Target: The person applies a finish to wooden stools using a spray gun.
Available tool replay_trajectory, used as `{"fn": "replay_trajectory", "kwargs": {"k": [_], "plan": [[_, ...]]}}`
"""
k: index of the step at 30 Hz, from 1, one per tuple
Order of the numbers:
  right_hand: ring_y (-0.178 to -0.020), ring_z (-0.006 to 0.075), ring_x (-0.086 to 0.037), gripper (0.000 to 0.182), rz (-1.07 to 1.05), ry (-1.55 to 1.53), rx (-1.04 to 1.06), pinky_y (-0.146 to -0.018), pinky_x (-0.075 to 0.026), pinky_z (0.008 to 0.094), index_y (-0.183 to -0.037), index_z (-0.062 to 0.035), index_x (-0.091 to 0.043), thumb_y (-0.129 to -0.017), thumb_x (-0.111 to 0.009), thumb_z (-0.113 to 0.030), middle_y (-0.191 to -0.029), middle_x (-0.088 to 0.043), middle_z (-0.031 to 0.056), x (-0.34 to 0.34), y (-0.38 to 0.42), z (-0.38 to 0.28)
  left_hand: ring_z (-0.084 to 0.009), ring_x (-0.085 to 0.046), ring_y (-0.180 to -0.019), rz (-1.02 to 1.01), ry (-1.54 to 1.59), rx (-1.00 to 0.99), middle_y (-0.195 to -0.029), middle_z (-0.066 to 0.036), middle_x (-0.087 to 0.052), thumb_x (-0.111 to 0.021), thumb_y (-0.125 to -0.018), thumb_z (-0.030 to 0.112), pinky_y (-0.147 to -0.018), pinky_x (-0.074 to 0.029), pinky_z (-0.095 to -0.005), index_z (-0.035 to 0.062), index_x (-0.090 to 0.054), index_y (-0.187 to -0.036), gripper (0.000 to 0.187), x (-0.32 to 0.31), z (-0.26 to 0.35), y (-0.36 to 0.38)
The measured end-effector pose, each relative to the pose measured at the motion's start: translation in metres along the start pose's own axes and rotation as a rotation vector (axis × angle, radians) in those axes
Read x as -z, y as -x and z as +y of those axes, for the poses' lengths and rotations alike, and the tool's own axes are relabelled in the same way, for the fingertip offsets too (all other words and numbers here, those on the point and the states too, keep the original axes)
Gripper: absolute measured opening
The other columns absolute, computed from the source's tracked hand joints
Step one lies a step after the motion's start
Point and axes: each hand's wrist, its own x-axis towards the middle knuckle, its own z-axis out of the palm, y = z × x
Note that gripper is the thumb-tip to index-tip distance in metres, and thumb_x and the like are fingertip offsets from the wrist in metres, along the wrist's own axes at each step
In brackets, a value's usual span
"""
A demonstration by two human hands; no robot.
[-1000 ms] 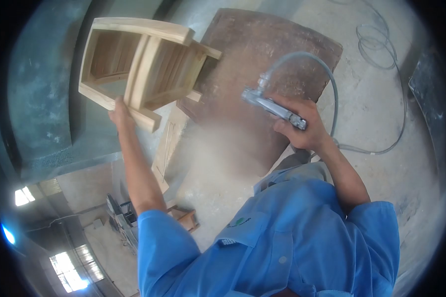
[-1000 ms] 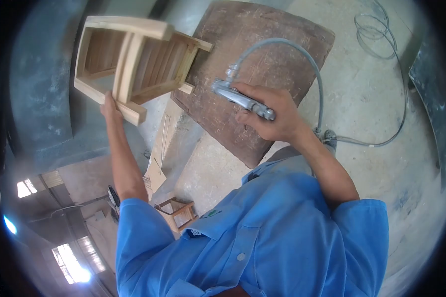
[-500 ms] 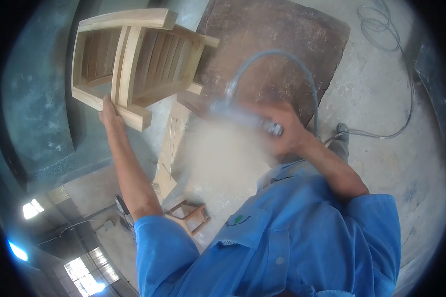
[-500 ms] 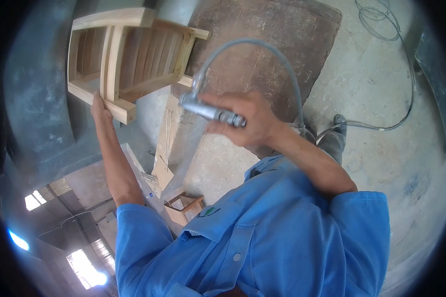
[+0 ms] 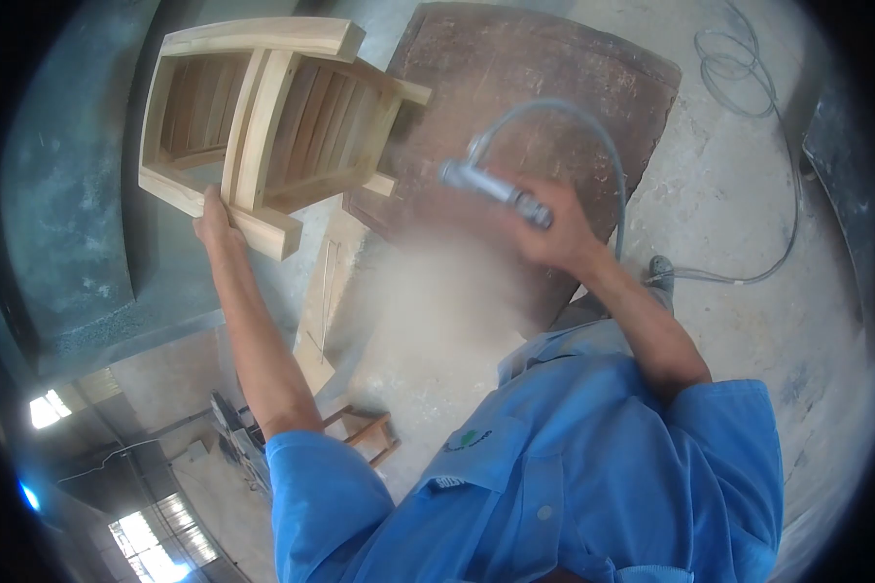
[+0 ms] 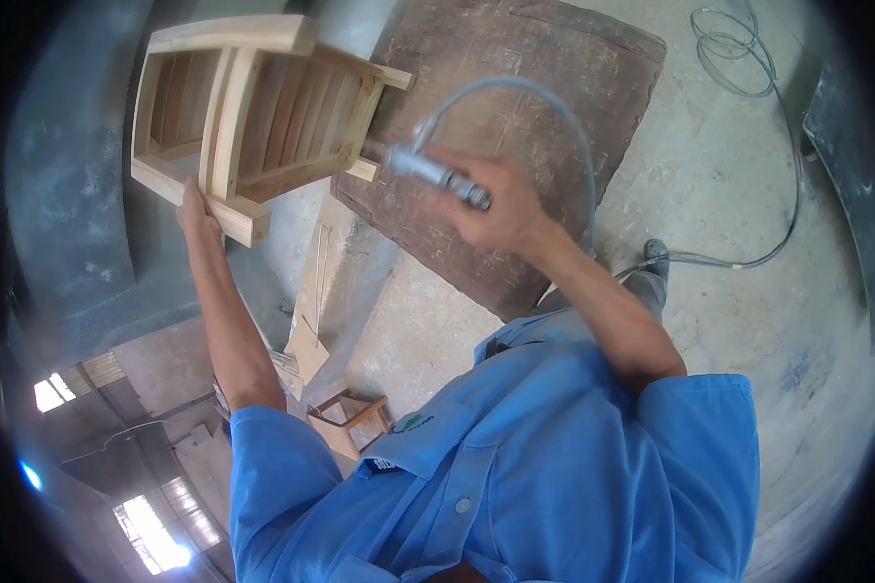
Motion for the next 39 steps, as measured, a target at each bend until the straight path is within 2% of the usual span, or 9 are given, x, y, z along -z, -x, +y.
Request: {"fn": "replay_trajectory", "kwargs": {"k": [5, 8, 11, 14, 17, 20, 29, 35, 39], "plan": [[-0.062, 0.0154, -0.068, 0.044, -0.043, 0.013, 0.168, -0.055, -0.052, 0.0291, -0.120, -0.0001, -0.066, -0.082, -0.074, -0.021, -0.079, -0.072, 0.0136, -0.031, 0.012, 0.006, -0.0282, -0.066, -0.099, -0.014, -0.005, 0.002, -0.117, -0.024, -0.060, -0.068, -0.080, 0.012, -0.081, -0.056, -0.0375, -0.0196, -0.047, -0.123, 0.057, 0.001, -0.004, -0.006], [-0.068, 0.0169, -0.069, 0.045, -0.065, 0.057, -0.082, -0.061, -0.053, 0.0299, -0.119, 0.0007, -0.066, -0.081, -0.074, -0.022, -0.085, -0.072, 0.0162, -0.017, -0.002, 0.009, -0.0292, -0.065, -0.101, -0.022, -0.005, 0.016, -0.119, -0.025, -0.059, -0.068, -0.080, 0.012, -0.083, -0.055, -0.0379, -0.0206, -0.046, -0.124, 0.059, 0.001, -0.002, -0.003], [-0.070, 0.0179, -0.069, 0.045, 0.119, 0.109, -0.114, -0.064, -0.053, 0.0304, -0.118, 0.0013, -0.065, -0.081, -0.075, -0.022, -0.085, -0.071, 0.0167, -0.014, -0.020, 0.013, -0.0303, -0.064, -0.104, 0.039, -0.002, -0.013, -0.122, -0.027, -0.057, -0.069, -0.080, 0.012, -0.085, -0.054, -0.0383, -0.0212, -0.044, -0.125, 0.061, 0.002, -0.010, -0.015], [-0.071, 0.0181, -0.069, 0.045, 0.093, 0.073, -0.137, -0.064, -0.052, 0.0303, -0.118, 0.0013, -0.066, -0.081, -0.075, -0.022, -0.084, -0.071, 0.0162, -0.024, -0.027, 0.023, -0.0302, -0.064, -0.104, -0.004, -0.001, -0.027, -0.122, -0.026, -0.057, -0.070, -0.079, 0.013, -0.085, -0.053, -0.0380, -0.0202, -0.044, -0.126, 0.063, 0.004, -0.010, -0.015], [-0.070, 0.0189, -0.069, 0.044, -0.101, 0.071, -0.187, -0.064, -0.052, 0.0302, -0.118, 0.0015, -0.066, -0.082, -0.074, -0.022, -0.083, -0.071, 0.0173, -0.040, -0.019, 0.012, -0.0301, -0.063, -0.104, -0.038, 0.019, -0.039, -0.122, -0.025, -0.057, -0.071, -0.078, 0.013, -0.085, -0.053, -0.0378, -0.0198, -0.043, -0.126, 0.064, 0.003, -0.007, -0.012], [-0.070, 0.0190, -0.069, 0.042, -0.083, 0.083, -0.005, -0.064, -0.052, 0.0305, -0.117, 0.0014, -0.066, -0.082, -0.073, -0.022, -0.082, -0.070, 0.0173, -0.063, -0.011, 0.023, -0.0298, -0.062, -0.105, -0.021, 0.010, -0.039, -0.122, -0.025, -0.057, -0.071, -0.077, 0.013, -0.087, -0.052, -0.0373, -0.0193, -0.044, -0.126, 0.064, 0.005, -0.011, -0.017], [-0.072, 0.0174, -0.069, 0.041, 0.128, 0.187, -0.304, -0.066, -0.051, 0.0311, -0.116, 0.0008, -0.067, -0.084, -0.072, -0.024, -0.081, -0.070, 0.0167, -0.056, -0.056, 0.043, -0.0301, -0.058, -0.114, -0.042, 0.011, -0.057, -0.128, -0.026, -0.053, -0.069, -0.077, 0.014, -0.097, -0.046, -0.0358, -0.0183, -0.039, -0.132, 0.071, 0.004, -0.007, -0.012], [-0.072, 0.0156, -0.067, 0.041, -0.037, 0.089, -0.014, -0.066, -0.051, 0.0311, -0.116, 0.0000, -0.067, -0.084, -0.073, -0.026, -0.080, -0.070, 0.0152, -0.101, -0.032, 0.066, -0.0299, -0.055, -0.118, 0.022, -0.015, -0.015, -0.132, -0.025, -0.050, -0.069, -0.078, 0.016, -0.099, -0.044, -0.0353, -0.0161, -0.036, -0.134, 0.073, 0.001, -0.002, -0.011], [-0.067, 0.0239, -0.069, 0.041, -0.074, 0.101, -0.186, -0.062, -0.051, 0.0362, -0.117, -0.0029, -0.068, -0.085, -0.072, -0.028, -0.076, -0.069, 0.0180, -0.100, -0.048, 0.072, -0.0299, -0.056, -0.117, 0.007, -0.014, -0.025, -0.132, -0.025, -0.050, -0.070, -0.077, 0.017, -0.099, -0.044, -0.0352, -0.0151, -0.037, -0.134, 0.073, 0.001, 0.000, -0.007]]}}
